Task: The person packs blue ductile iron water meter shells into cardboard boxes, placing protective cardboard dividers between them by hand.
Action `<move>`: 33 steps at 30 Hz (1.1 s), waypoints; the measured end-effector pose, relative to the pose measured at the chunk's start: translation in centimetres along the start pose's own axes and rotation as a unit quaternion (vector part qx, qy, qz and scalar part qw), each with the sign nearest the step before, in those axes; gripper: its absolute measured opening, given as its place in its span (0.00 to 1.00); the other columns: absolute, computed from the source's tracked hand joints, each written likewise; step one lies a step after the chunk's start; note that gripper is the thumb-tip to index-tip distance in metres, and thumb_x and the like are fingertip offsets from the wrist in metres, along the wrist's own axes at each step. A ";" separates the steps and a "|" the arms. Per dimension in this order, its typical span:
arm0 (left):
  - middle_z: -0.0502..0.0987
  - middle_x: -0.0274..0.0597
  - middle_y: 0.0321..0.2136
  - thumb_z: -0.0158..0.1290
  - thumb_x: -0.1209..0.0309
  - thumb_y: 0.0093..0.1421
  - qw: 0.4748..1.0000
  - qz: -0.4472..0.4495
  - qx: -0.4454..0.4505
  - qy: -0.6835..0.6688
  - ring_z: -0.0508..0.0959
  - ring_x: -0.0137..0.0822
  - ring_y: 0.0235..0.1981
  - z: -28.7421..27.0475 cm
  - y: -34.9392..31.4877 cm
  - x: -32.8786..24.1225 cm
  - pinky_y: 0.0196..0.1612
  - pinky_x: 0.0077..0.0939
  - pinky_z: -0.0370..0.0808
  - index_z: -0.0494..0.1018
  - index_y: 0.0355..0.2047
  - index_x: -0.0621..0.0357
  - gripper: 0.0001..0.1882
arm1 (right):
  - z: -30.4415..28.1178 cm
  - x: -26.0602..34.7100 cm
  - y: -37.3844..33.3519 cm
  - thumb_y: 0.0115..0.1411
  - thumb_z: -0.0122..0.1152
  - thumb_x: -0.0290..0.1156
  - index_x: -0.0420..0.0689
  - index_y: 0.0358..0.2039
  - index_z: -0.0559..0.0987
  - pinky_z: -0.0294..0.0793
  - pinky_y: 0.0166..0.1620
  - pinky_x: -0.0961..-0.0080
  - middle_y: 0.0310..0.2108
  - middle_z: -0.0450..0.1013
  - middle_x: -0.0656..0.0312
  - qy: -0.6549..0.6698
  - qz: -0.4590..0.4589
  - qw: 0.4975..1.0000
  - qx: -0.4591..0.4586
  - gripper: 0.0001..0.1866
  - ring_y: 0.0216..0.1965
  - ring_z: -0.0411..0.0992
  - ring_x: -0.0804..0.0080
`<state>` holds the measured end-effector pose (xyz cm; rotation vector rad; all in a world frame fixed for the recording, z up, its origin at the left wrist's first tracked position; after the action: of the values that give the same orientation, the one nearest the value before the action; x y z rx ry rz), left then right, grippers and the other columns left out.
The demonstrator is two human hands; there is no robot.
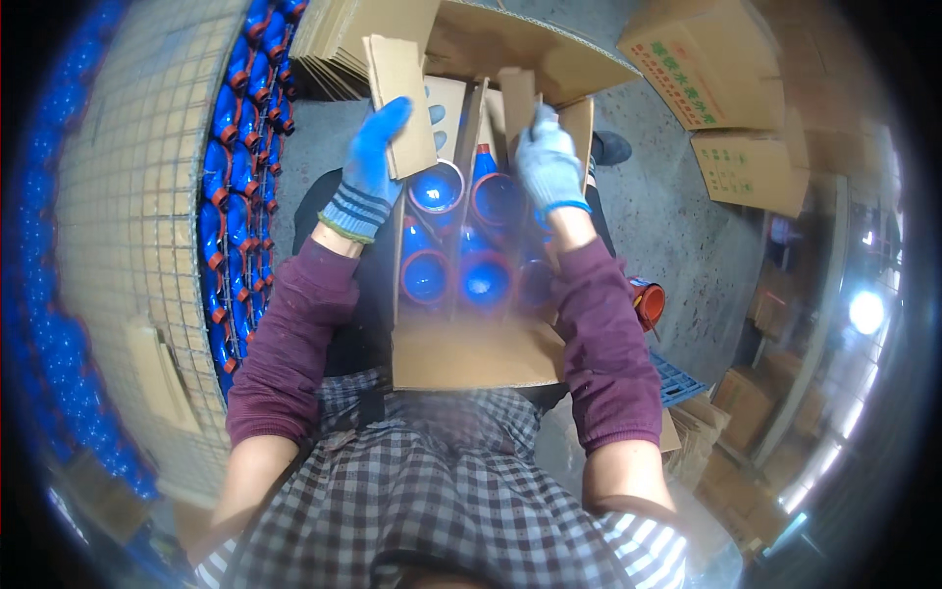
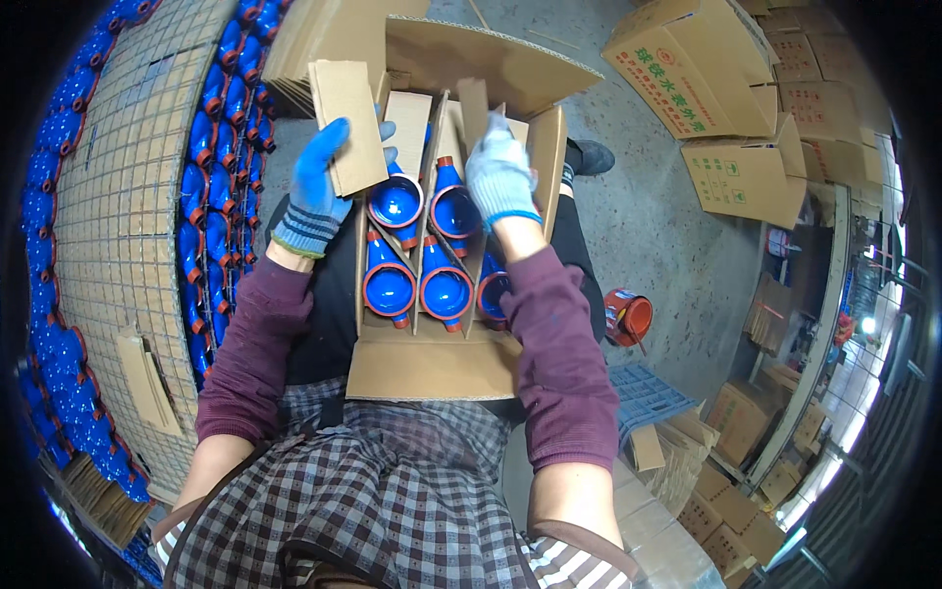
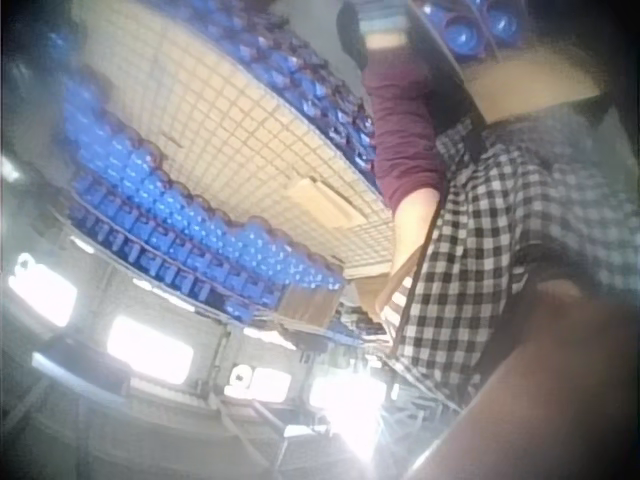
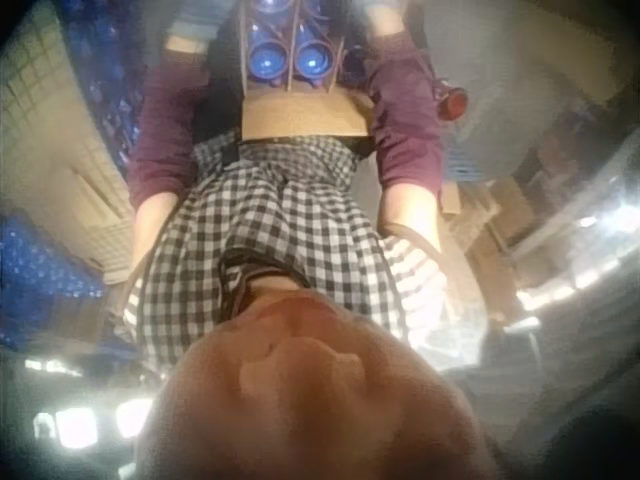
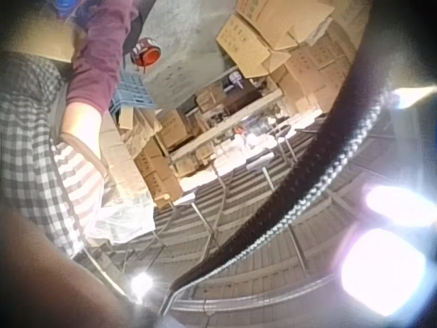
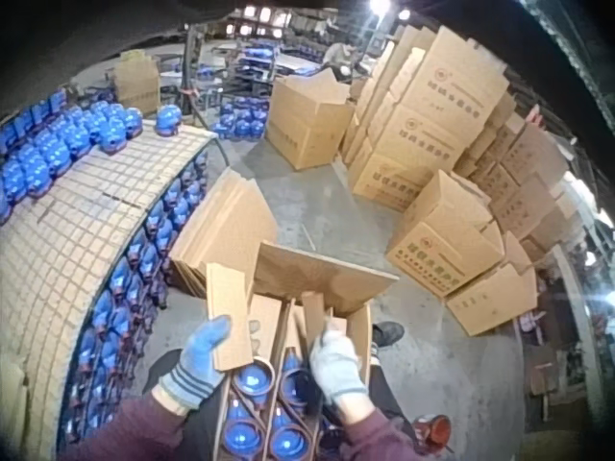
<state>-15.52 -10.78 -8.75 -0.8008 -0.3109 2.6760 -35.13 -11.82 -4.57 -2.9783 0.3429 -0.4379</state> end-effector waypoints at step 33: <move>0.70 0.45 0.44 0.54 0.50 0.54 0.812 0.279 -0.407 0.313 0.71 0.38 0.46 -25.8 -5.8 -53.1 0.46 0.34 0.69 0.68 0.47 0.52 0.26 | 8.2 10.6 1.0 0.55 0.51 0.35 0.41 0.53 0.62 0.69 0.47 0.51 0.44 0.71 0.42 -0.047 -0.139 0.972 0.184 0.25 0.44 0.70 0.42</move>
<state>42.32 -22.23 -1.98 -2.2546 -1.2417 2.4616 -23.04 -14.71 -9.69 -2.6726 -0.1542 -0.3394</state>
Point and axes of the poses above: each hand's wrist, its own y-axis towards the middle knuckle, its own z-axis out of the palm, x = y × z, the point moved 7 cm from there along y, towards the middle knuckle
